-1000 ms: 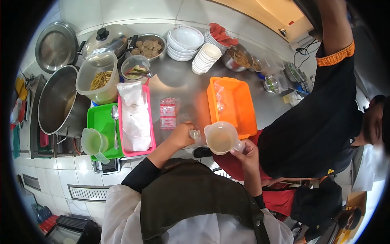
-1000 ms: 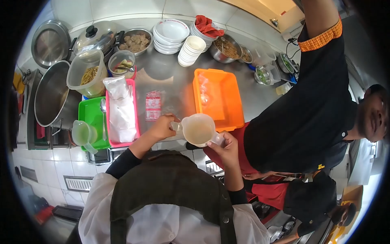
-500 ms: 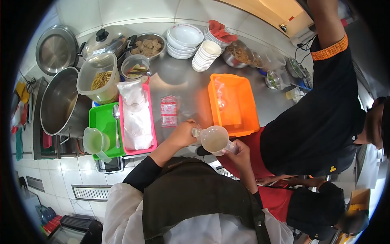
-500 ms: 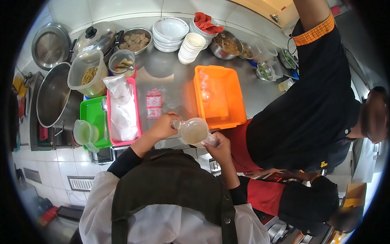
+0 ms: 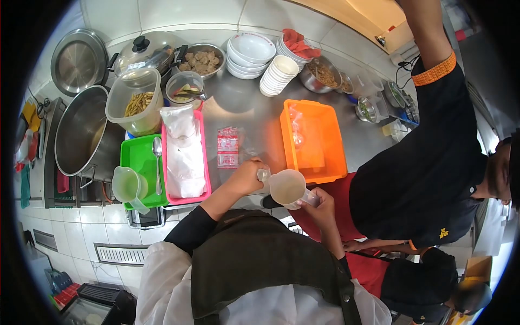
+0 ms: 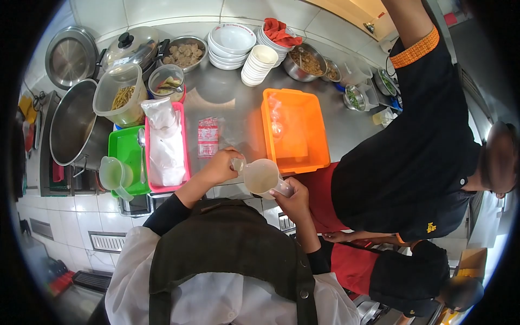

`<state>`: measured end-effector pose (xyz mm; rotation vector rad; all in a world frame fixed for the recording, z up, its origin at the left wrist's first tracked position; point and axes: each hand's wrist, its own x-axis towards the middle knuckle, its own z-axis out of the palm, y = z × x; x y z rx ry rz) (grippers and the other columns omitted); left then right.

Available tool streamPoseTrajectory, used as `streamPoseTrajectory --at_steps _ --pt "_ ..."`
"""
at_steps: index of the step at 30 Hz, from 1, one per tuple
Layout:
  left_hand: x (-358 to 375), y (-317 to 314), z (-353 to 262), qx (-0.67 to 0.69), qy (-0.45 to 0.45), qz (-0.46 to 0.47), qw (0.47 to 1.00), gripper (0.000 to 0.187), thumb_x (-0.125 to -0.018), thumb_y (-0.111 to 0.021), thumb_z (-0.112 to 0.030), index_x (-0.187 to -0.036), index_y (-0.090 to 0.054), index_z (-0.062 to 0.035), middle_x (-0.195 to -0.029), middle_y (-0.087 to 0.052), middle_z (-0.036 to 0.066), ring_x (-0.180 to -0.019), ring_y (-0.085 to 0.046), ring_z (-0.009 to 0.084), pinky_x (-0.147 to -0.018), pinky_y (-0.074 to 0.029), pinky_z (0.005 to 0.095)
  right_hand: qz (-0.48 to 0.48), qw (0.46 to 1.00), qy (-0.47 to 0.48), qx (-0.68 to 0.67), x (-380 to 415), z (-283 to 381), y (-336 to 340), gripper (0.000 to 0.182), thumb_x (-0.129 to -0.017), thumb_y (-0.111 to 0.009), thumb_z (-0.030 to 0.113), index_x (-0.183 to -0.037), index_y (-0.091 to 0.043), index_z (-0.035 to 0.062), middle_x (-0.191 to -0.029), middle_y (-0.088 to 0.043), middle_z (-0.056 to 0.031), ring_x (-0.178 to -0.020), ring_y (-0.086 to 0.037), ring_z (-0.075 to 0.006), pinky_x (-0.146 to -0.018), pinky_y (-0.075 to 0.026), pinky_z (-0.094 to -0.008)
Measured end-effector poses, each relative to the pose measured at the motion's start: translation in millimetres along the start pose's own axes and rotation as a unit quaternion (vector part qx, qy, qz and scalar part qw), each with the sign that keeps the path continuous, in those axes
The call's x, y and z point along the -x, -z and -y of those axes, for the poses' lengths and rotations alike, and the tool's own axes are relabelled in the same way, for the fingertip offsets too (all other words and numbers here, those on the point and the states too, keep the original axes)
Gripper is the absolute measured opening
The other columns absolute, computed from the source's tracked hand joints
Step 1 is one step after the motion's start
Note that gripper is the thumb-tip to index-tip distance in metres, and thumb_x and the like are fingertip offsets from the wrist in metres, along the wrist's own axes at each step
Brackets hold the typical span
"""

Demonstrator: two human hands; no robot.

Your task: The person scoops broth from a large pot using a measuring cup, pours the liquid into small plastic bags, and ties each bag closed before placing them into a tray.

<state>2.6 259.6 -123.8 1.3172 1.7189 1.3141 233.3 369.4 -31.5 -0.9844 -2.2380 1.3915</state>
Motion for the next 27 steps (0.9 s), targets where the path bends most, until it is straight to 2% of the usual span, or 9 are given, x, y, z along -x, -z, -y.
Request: streamPoseTrajectory --at_steps 15,18,21,24,25,26,27 --pt "-1 -1 -5 -0.018 -0.009 0.004 1.000 0.043 -0.061 -0.069 0.006 -0.104 -0.064 0.0038 -0.107 -0.056 0.013 -0.074 -0.064 0.0215 -0.065 -0.053 0.0293 -0.005 0.999 0.009 0.037 -2 11 -1 0.023 -0.073 -0.079 0.009 -0.077 -0.057 0.0040 -0.067 -0.054 0.0035 -0.063 -0.049 -0.0037 -0.054 -0.041 -0.0230" --pt "0 1 -7 0.000 0.013 0.012 1.000 0.043 -0.062 -0.069 0.006 -0.105 -0.063 0.0046 -0.108 -0.056 0.013 -0.074 -0.065 0.0219 -0.066 -0.054 0.0293 -0.015 0.995 -0.048 -0.086 1 14 -3 0.021 -0.074 -0.079 0.008 -0.077 -0.058 0.0059 -0.071 -0.054 0.0050 -0.065 -0.049 -0.0037 -0.055 -0.039 -0.0221" --pt "-2 2 -6 0.030 0.035 0.019 0.999 0.044 -0.063 -0.068 0.006 -0.107 -0.063 0.0052 -0.111 -0.055 0.014 -0.075 -0.065 0.0225 -0.066 -0.054 0.0296 0.002 0.993 -0.030 -0.117 1 -18 12 0.020 -0.074 -0.077 0.005 -0.078 -0.059 0.0075 -0.075 -0.054 0.0051 -0.068 -0.049 -0.0038 -0.059 -0.039 -0.0213" --pt "-2 -4 13 0.003 0.041 0.005 0.999 0.046 -0.063 -0.071 0.002 -0.108 -0.063 0.0043 -0.111 -0.057 0.016 -0.077 -0.066 0.0242 -0.068 -0.056 0.0325 -0.007 0.981 0.007 -0.196 -1 -9 20 0.020 -0.072 -0.077 0.003 -0.081 -0.059 0.0073 -0.078 -0.054 0.0043 -0.072 -0.050 -0.0052 -0.067 -0.040 -0.0227" --pt "-2 -8 22 -0.030 0.014 -0.010 0.999 0.046 -0.063 -0.072 0.000 -0.108 -0.063 0.0036 -0.109 -0.058 0.016 -0.080 -0.066 0.0260 -0.068 -0.056 0.0338 -0.024 0.972 0.014 -0.234 -3 -3 18 0.021 -0.072 -0.077 0.002 -0.083 -0.059 0.0062 -0.078 -0.055 0.0038 -0.072 -0.051 -0.0066 -0.068 -0.041 -0.0234" --pt "-3 -10 27 -0.064 -0.011 -0.025 0.998 0.046 -0.063 -0.073 -0.003 -0.107 -0.064 0.0029 -0.108 -0.059 0.017 -0.084 -0.066 0.0279 -0.068 -0.056 0.0352 -0.005 0.970 0.016 -0.241 -5 17 19 0.022 -0.071 -0.075 -0.002 -0.085 -0.059 0.0051 -0.081 -0.059 0.0015 -0.074 -0.054 -0.0080 -0.071 -0.043 -0.0239" --pt "-4 -9 29 -0.047 0.012 -0.010 0.999 0.049 -0.062 -0.073 -0.005 -0.110 -0.063 0.0013 -0.109 -0.059 0.018 -0.089 -0.065 0.0302 -0.071 -0.055 0.0359 0.017 0.963 0.047 -0.263 -9 35 16 0.023 -0.071 -0.074 -0.003 -0.087 -0.058 0.0045 -0.083 -0.061 -0.0013 -0.075 -0.056 -0.0090 -0.072 -0.044 -0.0237"
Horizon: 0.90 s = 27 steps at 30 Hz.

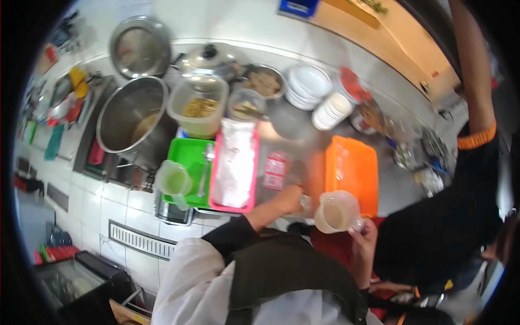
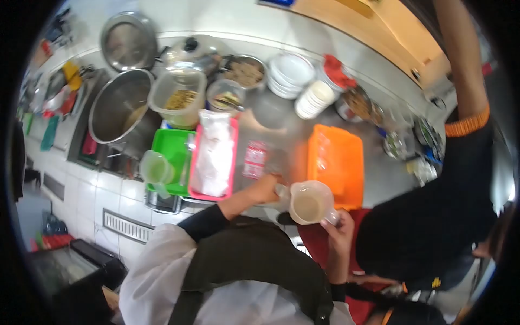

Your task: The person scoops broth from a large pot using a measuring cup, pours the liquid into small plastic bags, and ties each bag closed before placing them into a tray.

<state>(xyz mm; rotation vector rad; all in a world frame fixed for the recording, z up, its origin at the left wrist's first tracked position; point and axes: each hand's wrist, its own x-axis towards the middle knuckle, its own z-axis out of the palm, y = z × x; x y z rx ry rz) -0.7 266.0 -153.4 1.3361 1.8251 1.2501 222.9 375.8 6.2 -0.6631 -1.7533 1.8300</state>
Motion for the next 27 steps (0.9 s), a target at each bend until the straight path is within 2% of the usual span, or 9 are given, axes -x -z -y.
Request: streamPoseTrajectory --at_steps 4,6,8,12,16,20,21,23,27 --pt "6 12 -20 0.117 0.002 -0.007 0.993 0.054 -0.062 -0.073 -0.006 -0.114 -0.061 -0.0004 -0.116 -0.062 0.020 -0.111 -0.058 0.0335 -0.096 -0.045 0.0389 0.093 0.995 0.020 -0.017 -32 39 -47 0.021 -0.074 -0.072 -0.001 -0.087 -0.057 0.0056 -0.084 -0.061 0.0001 -0.078 -0.057 -0.0077 -0.073 -0.044 -0.0233" --pt "4 -5 5 0.145 -0.131 -0.071 0.978 0.058 -0.064 -0.070 -0.005 -0.121 -0.057 -0.0032 -0.119 -0.060 0.018 -0.112 -0.056 0.0314 -0.098 -0.043 0.0406 0.124 0.992 0.005 -0.029 -49 54 -90 0.021 -0.075 -0.072 0.000 -0.089 -0.057 0.0059 -0.085 -0.059 0.0014 -0.080 -0.056 -0.0068 -0.072 -0.044 -0.0229" --pt "13 15 -19 0.133 -0.122 -0.097 0.979 0.062 -0.064 -0.068 -0.005 -0.125 -0.055 -0.0051 -0.124 -0.057 0.015 -0.121 -0.049 0.0290 -0.104 -0.035 0.0436 0.200 0.980 0.003 -0.019 -73 45 -125 0.023 -0.077 -0.072 0.001 -0.093 -0.058 0.0059 -0.087 -0.057 0.0023 -0.081 -0.055 -0.0063 -0.072 -0.044 -0.0227" --pt "11 9 3 0.162 -0.082 -0.015 0.983 0.065 -0.060 -0.070 -0.004 -0.124 -0.056 -0.0058 -0.124 -0.057 0.014 -0.121 -0.049 0.0301 -0.103 -0.036 0.0426 0.278 0.945 -0.105 -0.133 -109 -7 -222 0.025 -0.079 -0.069 -0.003 -0.100 -0.060 0.0059 -0.097 -0.061 0.0003 -0.089 -0.059 -0.0096 -0.081 -0.047 -0.0251" --pt "22 15 7 0.146 -0.047 0.001 0.988 0.064 -0.060 -0.071 -0.004 -0.122 -0.056 -0.0049 -0.122 -0.057 0.015 -0.119 -0.050 0.0300 -0.101 -0.038 0.0421 0.352 0.917 -0.135 -0.131 -134 -83 -305 0.033 -0.079 -0.067 -0.003 -0.110 -0.058 0.0044 -0.104 -0.066 -0.0063 -0.093 -0.063 -0.0123 -0.086 -0.050 -0.0280" --pt "13 27 -1 0.147 -0.025 0.012 0.989 0.063 -0.059 -0.071 -0.004 -0.121 -0.057 -0.0040 -0.119 -0.058 0.015 -0.117 -0.051 0.0298 -0.100 -0.039 0.0416 0.362 0.915 -0.150 -0.097 -162 -185 -358 0.035 -0.079 -0.066 0.000 -0.111 -0.057 0.0098 -0.089 -0.065 -0.0016 -0.081 -0.063 -0.0112 -0.075 -0.050 -0.0297" --pt "11 30 -6 0.151 -0.013 0.019 0.988 0.063 -0.059 -0.071 -0.004 -0.120 -0.057 -0.0038 -0.119 -0.058 0.016 -0.117 -0.051 0.0298 -0.100 -0.039 0.0415 0.356 0.932 -0.067 -0.005 -165 -195 -370 0.036 -0.079 -0.068 0.003 -0.112 -0.056 0.0095 -0.088 -0.065 -0.0013 -0.080 -0.062 -0.0113 -0.074 -0.049 -0.0292" --pt "7 39 -17 0.161 0.012 0.031 0.986 0.062 -0.059 -0.071 -0.004 -0.119 -0.058 -0.0034 -0.117 -0.058 0.016 -0.116 -0.052 0.0297 -0.099 -0.039 0.0412 0.415 0.904 -0.086 -0.048 -165 -190 -386 0.031 -0.079 -0.070 0.006 -0.107 -0.056 0.0101 -0.085 -0.064 -0.0002 -0.076 -0.060 -0.0098 -0.070 -0.047 -0.0253" --pt "11 47 -25 0.170 0.051 0.036 0.984 0.061 -0.058 -0.072 -0.004 -0.118 -0.058 -0.0025 -0.115 -0.059 0.016 -0.114 -0.053 0.0296 -0.098 -0.041 0.0408 0.422 0.900 -0.108 0.010 -175 -220 -406 0.025 -0.079 -0.072 0.009 -0.098 -0.056 0.0106 -0.077 -0.056 0.0036 -0.071 -0.054 -0.0064 -0.063 -0.042 -0.0226"
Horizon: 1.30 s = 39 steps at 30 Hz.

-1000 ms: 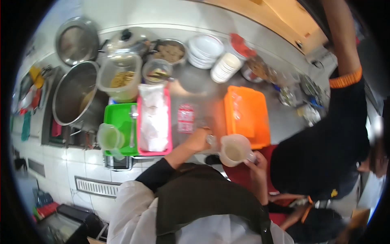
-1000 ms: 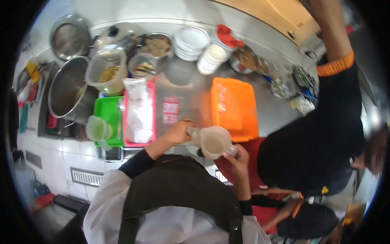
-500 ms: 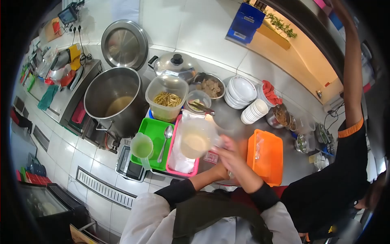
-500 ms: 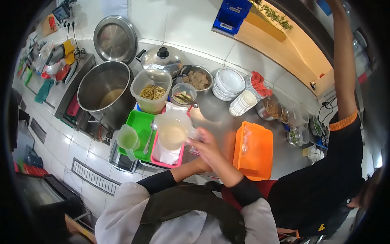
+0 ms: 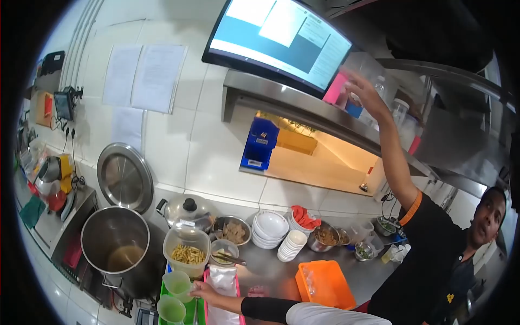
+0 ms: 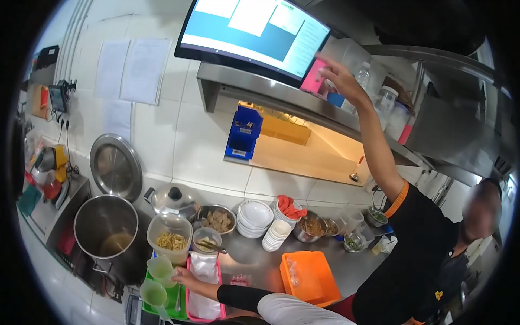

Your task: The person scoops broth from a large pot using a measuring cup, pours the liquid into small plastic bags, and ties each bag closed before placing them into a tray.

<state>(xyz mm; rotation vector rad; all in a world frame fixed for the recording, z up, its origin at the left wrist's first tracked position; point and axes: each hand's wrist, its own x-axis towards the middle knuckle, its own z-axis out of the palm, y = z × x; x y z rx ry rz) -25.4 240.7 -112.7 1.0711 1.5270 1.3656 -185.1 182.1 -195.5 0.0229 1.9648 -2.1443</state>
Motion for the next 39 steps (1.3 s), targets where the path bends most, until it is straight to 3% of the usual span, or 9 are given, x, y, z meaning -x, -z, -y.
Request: streamPoseTrajectory --at_steps 7,13,16,17,21,24,30,36,39 --pt "14 1 1 0.008 0.056 -0.013 0.998 0.060 -0.057 -0.072 -0.004 -0.115 -0.059 -0.0009 -0.111 -0.060 0.017 -0.110 -0.055 0.0293 -0.095 -0.043 0.0399 0.004 0.989 -0.042 0.141 2 13 -15 0.038 -0.072 -0.077 0.014 -0.102 -0.055 0.0083 -0.079 -0.054 0.0028 -0.077 -0.055 -0.0116 -0.068 -0.045 -0.0270" --pt "23 -10 2 0.002 0.108 -0.032 0.994 0.058 -0.056 -0.073 -0.004 -0.113 -0.061 0.0004 -0.107 -0.062 0.018 -0.107 -0.057 0.0291 -0.093 -0.044 0.0392 -0.040 0.924 0.195 0.325 80 76 18 0.049 -0.066 -0.078 0.013 -0.107 -0.052 0.0058 -0.104 -0.057 -0.0067 -0.093 -0.054 -0.0199 -0.084 -0.046 -0.0332" --pt "20 -19 -4 -0.002 0.136 -0.030 0.990 0.058 -0.055 -0.073 -0.004 -0.111 -0.061 0.0011 -0.105 -0.062 0.018 -0.106 -0.058 0.0290 -0.092 -0.045 0.0388 -0.044 0.929 0.147 0.338 169 124 60 0.046 -0.065 -0.077 0.009 -0.104 -0.053 0.0068 -0.107 -0.055 -0.0067 -0.096 -0.054 -0.0224 -0.083 -0.046 -0.0336" --pt "18 -21 -8 -0.003 0.146 -0.030 0.989 0.058 -0.055 -0.073 -0.004 -0.111 -0.061 0.0013 -0.104 -0.062 0.019 -0.105 -0.058 0.0290 -0.092 -0.045 0.0387 -0.081 0.923 0.138 0.349 201 135 76 0.032 -0.069 -0.072 0.008 -0.097 -0.055 0.0059 -0.099 -0.058 -0.0091 -0.092 -0.057 -0.0256 -0.079 -0.047 -0.0365" --pt "9 -31 -25 -0.025 0.158 -0.029 0.987 0.057 -0.054 -0.073 -0.004 -0.109 -0.062 0.0022 -0.102 -0.063 0.019 -0.103 -0.059 0.0288 -0.090 -0.046 0.0382 -0.388 0.867 0.011 0.314 317 79 131 0.010 -0.077 -0.062 0.009 -0.084 -0.059 0.0027 -0.083 -0.061 -0.0174 -0.080 -0.061 -0.0319 -0.072 -0.049 -0.0400" --pt "-9 -41 0 -0.090 0.080 -0.017 0.993 0.054 -0.053 -0.075 -0.005 -0.105 -0.063 0.0037 -0.099 -0.063 0.019 -0.100 -0.060 0.0279 -0.086 -0.048 0.0379 -0.334 0.838 -0.114 0.416 343 -15 161 0.014 -0.081 -0.059 0.014 -0.088 -0.062 0.0028 -0.089 -0.064 -0.0188 -0.083 -0.062 -0.0331 -0.071 -0.049 -0.0397" --pt "-7 -45 11 -0.205 -0.099 -0.060 0.972 0.047 -0.050 -0.076 -0.006 -0.095 -0.066 0.0030 -0.098 -0.063 0.017 -0.096 -0.060 0.0261 -0.073 -0.051 0.0365 -0.377 0.909 -0.171 0.046 345 -50 153 0.028 -0.084 -0.057 0.025 -0.098 -0.066 0.0024 -0.084 -0.065 -0.0101 -0.071 -0.064 -0.0226 -0.061 -0.051 -0.0358" --pt "-9 -59 -11 -0.121 -0.034 -0.055 0.991 0.045 -0.052 -0.075 0.000 -0.095 -0.066 0.0003 -0.100 -0.060 0.015 -0.090 -0.061 0.0249 -0.066 -0.052 0.0320 -0.431 0.887 -0.139 -0.092 370 -5 141 0.025 -0.084 -0.060 0.024 -0.099 -0.066 0.0058 -0.078 -0.063 -0.0054 -0.067 -0.062 -0.0162 -0.057 -0.051 -0.0294" --pt "-12 -59 -4 -0.122 -0.051 -0.075 0.988 0.036 -0.057 -0.072 0.005 -0.092 -0.064 0.0062 -0.098 -0.060 0.015 -0.074 -0.065 0.0188 -0.056 -0.054 0.0263 -0.403 0.902 -0.107 -0.109 368 -4 149 0.022 -0.084 -0.061 0.020 -0.100 -0.065 0.0050 -0.079 -0.063 -0.0052 -0.066 -0.062 -0.0142 -0.057 -0.051 -0.0268"
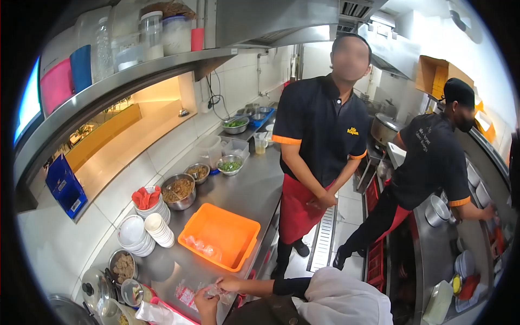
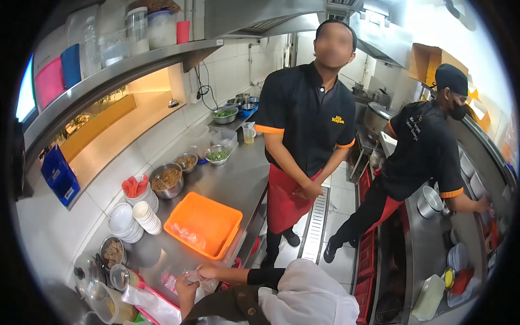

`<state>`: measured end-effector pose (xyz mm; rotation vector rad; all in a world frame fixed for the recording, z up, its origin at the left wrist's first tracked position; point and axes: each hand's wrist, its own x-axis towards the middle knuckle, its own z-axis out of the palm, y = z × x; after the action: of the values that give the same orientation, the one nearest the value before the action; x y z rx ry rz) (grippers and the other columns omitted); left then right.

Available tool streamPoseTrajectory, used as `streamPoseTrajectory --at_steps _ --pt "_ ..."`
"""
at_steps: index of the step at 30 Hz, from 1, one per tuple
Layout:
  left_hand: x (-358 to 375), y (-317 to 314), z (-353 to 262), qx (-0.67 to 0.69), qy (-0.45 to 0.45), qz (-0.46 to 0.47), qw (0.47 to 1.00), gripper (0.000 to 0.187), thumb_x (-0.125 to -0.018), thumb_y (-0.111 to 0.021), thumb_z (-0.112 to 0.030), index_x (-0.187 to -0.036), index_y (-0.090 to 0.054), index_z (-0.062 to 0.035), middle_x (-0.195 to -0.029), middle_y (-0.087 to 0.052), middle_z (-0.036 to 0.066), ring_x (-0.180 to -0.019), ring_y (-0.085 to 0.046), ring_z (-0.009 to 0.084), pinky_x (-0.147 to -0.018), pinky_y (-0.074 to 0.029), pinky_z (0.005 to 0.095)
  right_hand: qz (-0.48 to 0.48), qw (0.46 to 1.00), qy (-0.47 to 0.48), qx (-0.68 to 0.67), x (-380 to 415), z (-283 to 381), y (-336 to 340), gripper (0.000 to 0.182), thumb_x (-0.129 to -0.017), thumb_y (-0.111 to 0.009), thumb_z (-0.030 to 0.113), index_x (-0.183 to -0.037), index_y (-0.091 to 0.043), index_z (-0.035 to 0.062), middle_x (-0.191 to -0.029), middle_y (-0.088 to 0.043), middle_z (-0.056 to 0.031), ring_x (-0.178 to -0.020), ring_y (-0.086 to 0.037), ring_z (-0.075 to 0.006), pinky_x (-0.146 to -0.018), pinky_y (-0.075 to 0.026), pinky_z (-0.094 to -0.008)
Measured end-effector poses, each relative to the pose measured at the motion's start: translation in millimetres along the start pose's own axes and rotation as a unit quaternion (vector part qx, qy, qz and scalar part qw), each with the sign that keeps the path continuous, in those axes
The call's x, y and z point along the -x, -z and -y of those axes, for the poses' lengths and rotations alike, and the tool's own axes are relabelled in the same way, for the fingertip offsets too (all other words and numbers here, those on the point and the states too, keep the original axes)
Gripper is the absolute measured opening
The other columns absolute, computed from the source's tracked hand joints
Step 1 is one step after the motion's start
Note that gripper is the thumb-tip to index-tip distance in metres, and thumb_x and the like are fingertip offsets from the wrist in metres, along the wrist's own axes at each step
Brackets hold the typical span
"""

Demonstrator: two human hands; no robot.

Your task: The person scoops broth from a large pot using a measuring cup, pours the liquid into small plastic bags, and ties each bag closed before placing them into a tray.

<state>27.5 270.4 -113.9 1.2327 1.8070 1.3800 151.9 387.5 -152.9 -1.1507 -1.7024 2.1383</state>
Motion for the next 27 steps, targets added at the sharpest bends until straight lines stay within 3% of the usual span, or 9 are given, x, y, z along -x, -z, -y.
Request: streamPoseTrajectory --at_steps 6,9,13,16,18,20,22,24,27 --pt "-3 5 36 0.057 0.042 -0.027 0.997 0.050 -0.060 -0.074 0.003 -0.107 -0.055 0.0069 -0.092 -0.060 0.014 -0.065 -0.064 0.0206 -0.056 -0.055 0.0293 0.011 0.996 0.075 -0.045 10 20 -9 0.013 -0.083 -0.060 0.006 -0.095 -0.063 -0.0008 -0.074 -0.062 -0.0041 -0.062 -0.060 -0.0121 -0.057 -0.051 -0.0257" --pt "-1 5 40 0.086 0.160 -0.059 0.982 0.058 -0.062 -0.073 0.003 -0.115 -0.050 0.0056 -0.090 -0.061 0.014 -0.064 -0.064 0.0208 -0.055 -0.056 0.0302 0.009 0.993 0.116 -0.033 6 17 -12 0.011 -0.083 -0.060 0.003 -0.092 -0.063 -0.0025 -0.073 -0.062 -0.0051 -0.061 -0.060 -0.0118 -0.056 -0.050 -0.0259" --pt "4 10 40 0.196 0.241 0.022 0.950 0.027 -0.075 -0.065 -0.001 -0.100 -0.061 0.0067 -0.079 -0.062 0.011 -0.064 -0.063 0.0192 -0.052 -0.055 0.0309 -0.047 0.975 0.205 0.076 11 24 -16 0.007 -0.082 -0.060 0.002 -0.087 -0.065 -0.0002 -0.069 -0.062 -0.0033 -0.060 -0.059 -0.0102 -0.055 -0.048 -0.0253" --pt "1 11 43 0.158 0.260 0.014 0.953 0.016 -0.080 -0.061 -0.006 -0.091 -0.065 0.0050 -0.075 -0.063 0.009 -0.063 -0.063 0.0177 -0.054 -0.055 0.0301 -0.045 0.963 0.245 0.104 6 25 -13 0.007 -0.080 -0.061 0.003 -0.086 -0.065 0.0015 -0.069 -0.062 -0.0033 -0.059 -0.059 -0.0109 -0.056 -0.048 -0.0276" --pt "-4 13 43 0.120 0.248 0.023 0.961 0.016 -0.080 -0.062 -0.010 -0.090 -0.066 0.0027 -0.077 -0.064 0.010 -0.062 -0.062 0.0166 -0.057 -0.055 0.0306 -0.081 0.924 0.317 0.200 10 32 -6 0.008 -0.080 -0.061 0.004 -0.086 -0.065 0.0024 -0.067 -0.062 -0.0034 -0.063 -0.059 -0.0114 -0.060 -0.048 -0.0300" --pt "-12 17 75 0.090 0.192 0.051 0.976 0.017 -0.078 -0.066 -0.018 -0.074 -0.067 -0.0016 -0.064 -0.062 0.005 -0.058 -0.059 0.0139 -0.049 -0.045 0.0309 -0.031 0.965 0.254 0.062 3 30 1 0.006 -0.080 -0.061 0.005 -0.082 -0.067 0.0034 -0.075 -0.065 -0.0047 -0.076 -0.060 -0.0114 -0.070 -0.048 -0.0306" --pt "-13 21 61 -0.076 0.061 0.043 0.994 0.023 -0.076 -0.068 -0.026 -0.074 -0.067 -0.0039 -0.059 -0.060 0.005 -0.055 -0.057 0.0134 -0.052 -0.043 0.0320 -0.037 0.958 0.270 0.092 0 35 7 0.007 -0.078 -0.065 0.000 -0.083 -0.069 0.0029 -0.080 -0.068 -0.0060 -0.078 -0.062 -0.0126 -0.072 -0.050 -0.0288" --pt "-10 25 26 -0.007 0.089 0.006 0.996 0.020 -0.078 -0.068 -0.025 -0.077 -0.071 -0.0052 -0.065 -0.066 0.003 -0.058 -0.061 0.0109 -0.055 -0.046 0.0275 -0.082 0.934 0.282 0.205 2 48 8 0.010 -0.075 -0.067 -0.001 -0.083 -0.071 0.0024 -0.076 -0.069 -0.0074 -0.073 -0.064 -0.0137 -0.068 -0.052 -0.0288" --pt "-16 20 16 0.172 0.150 -0.049 0.972 0.016 -0.074 -0.072 -0.010 -0.081 -0.065 0.0023 -0.070 -0.067 0.008 -0.056 -0.062 0.0108 -0.052 -0.048 0.0249 -0.066 0.941 0.257 0.212 9 65 10 0.012 -0.073 -0.067 -0.004 -0.084 -0.069 0.0008 -0.073 -0.067 -0.0078 -0.066 -0.063 -0.0125 -0.062 -0.051 -0.0257"
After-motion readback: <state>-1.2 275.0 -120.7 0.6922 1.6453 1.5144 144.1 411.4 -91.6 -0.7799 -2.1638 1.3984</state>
